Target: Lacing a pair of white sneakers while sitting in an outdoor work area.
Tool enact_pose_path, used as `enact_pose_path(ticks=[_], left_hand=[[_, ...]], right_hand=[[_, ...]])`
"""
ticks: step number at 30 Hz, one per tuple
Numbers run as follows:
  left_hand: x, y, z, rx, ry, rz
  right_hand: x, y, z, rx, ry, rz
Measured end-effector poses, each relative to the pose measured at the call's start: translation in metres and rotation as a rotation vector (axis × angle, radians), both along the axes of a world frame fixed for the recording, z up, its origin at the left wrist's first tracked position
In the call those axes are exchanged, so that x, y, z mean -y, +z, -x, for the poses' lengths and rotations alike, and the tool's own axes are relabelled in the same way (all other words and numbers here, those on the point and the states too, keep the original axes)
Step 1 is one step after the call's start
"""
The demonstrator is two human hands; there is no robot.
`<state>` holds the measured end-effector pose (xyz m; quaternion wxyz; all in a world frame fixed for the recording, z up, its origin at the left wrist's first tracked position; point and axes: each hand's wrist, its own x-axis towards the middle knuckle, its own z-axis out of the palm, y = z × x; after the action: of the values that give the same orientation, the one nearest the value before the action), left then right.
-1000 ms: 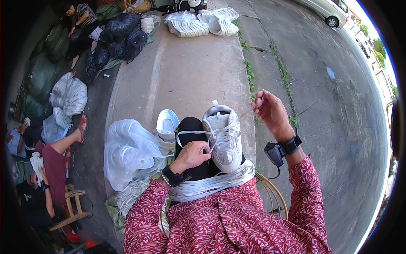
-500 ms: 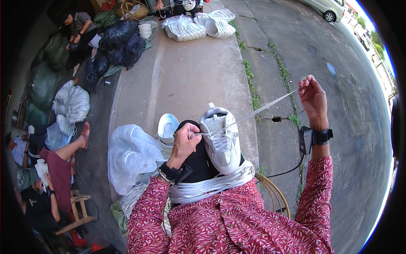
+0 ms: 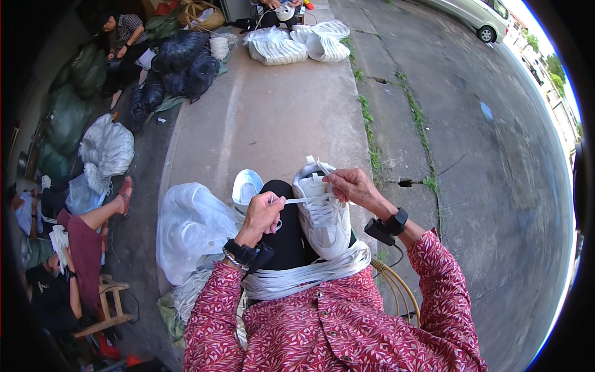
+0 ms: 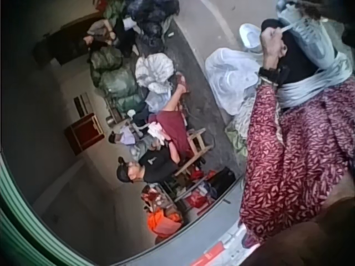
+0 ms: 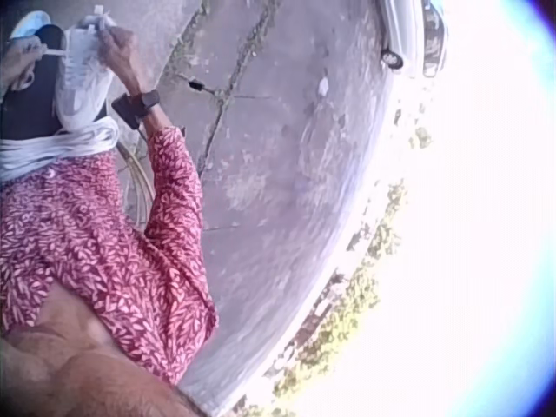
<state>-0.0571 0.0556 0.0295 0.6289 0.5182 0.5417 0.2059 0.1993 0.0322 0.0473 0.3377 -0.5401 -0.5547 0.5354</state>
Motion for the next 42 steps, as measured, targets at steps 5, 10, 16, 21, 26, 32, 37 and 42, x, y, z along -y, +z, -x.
enact_pose_path(ticks=[5, 10, 16, 21, 26, 32, 37, 42], left_hand=[[-0.003, -0.008, 0.04, 0.188, 0.285, 0.049], [0.001, -0.012, 0.08, 0.164, 0.446, 0.082], [0.009, -0.015, 0.082, 0.265, 0.437, 0.054], [0.008, -0.016, 0.091, 0.287, 0.527, 0.05], [0.013, -0.014, 0.071, 0.242, 0.499, 0.02], [0.002, 0.0, 0.014, 0.219, 0.135, -0.275], [0.0, -0.008, -0.029, -0.04, -0.145, -0.72], [-0.001, -0.01, -0.028, -0.173, -0.223, -0.749]], right_hand=[[-0.003, -0.001, 0.002, 0.089, 0.023, -0.059], [-0.002, 0.0, 0.004, 0.133, 0.021, -0.072], [-0.002, -0.003, 0.008, 0.077, -0.021, -0.04], [0.0, -0.001, 0.005, 0.063, -0.011, -0.049], [0.001, 0.005, -0.007, -0.08, -0.082, -0.011], [0.01, 0.055, -0.1, -0.432, -0.478, -0.219], [0.05, 0.107, -0.174, -0.46, -0.603, -0.458], [0.079, 0.107, -0.199, -0.468, -0.781, -0.458]])
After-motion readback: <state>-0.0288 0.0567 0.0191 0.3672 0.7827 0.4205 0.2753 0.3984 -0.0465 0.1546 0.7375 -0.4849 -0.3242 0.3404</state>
